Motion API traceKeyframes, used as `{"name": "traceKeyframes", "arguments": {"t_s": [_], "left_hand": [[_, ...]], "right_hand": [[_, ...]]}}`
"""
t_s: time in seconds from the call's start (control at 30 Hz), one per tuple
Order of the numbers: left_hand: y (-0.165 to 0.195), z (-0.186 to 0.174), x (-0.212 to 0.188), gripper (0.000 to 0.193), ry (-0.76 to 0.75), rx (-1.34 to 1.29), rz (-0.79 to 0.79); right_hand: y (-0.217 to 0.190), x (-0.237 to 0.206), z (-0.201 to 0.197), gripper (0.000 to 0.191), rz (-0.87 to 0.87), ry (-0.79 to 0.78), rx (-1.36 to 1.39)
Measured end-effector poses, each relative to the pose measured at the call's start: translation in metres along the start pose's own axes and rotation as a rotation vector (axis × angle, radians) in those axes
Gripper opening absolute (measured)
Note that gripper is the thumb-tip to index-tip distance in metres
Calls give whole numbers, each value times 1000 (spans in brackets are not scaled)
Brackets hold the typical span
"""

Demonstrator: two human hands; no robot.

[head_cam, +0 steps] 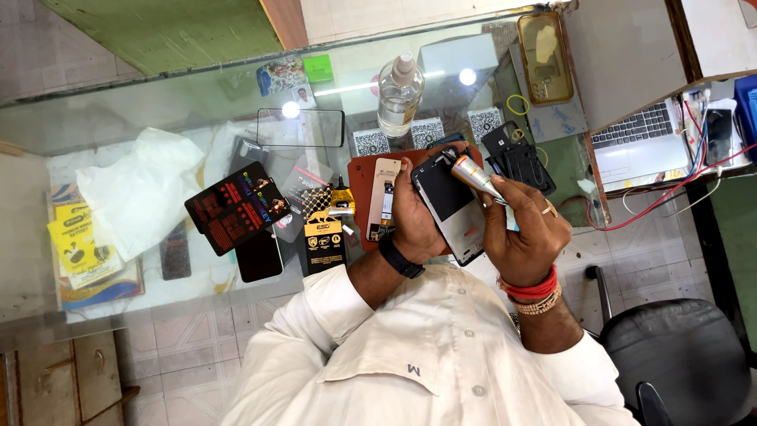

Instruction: The person opens a small adhesive tube, then squeezes and spreads adhesive along the edge of a disassembled smartphone frame, rotating the phone to reach different sides while a customer sits nearby at the counter.

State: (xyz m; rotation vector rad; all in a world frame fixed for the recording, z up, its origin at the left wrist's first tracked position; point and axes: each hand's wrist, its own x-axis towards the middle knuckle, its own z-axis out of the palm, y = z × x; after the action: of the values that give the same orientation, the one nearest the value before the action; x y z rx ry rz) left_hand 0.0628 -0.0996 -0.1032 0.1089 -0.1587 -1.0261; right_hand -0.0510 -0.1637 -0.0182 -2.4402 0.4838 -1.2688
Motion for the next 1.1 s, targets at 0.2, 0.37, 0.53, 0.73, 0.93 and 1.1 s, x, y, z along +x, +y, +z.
{"name": "traceKeyframes", "arguments": {"t_s": [0.2, 0.37, 0.53, 0.73, 0.93, 1.1], "left_hand": [[0, 3, 0, 70, -35, 19, -2], [-2, 6, -1, 69, -19, 42, 12], [-3, 7, -1, 69, 9, 71, 15], [-3, 6, -1, 70, 25, 74, 9], [-4, 4, -1, 71, 18, 72, 6], [-6, 2, -2, 70, 90, 130, 17]], "right_hand": [[4, -3, -1, 23, -1, 6, -10], [6, -4, -2, 23, 5, 8, -6], [7, -6, -3, 24, 18, -4, -14], [9, -6, -2, 24, 0, -6, -17], [11, -7, 0, 24, -17, 1, -34], [12, -8, -1, 25, -42, 1, -69]]}}
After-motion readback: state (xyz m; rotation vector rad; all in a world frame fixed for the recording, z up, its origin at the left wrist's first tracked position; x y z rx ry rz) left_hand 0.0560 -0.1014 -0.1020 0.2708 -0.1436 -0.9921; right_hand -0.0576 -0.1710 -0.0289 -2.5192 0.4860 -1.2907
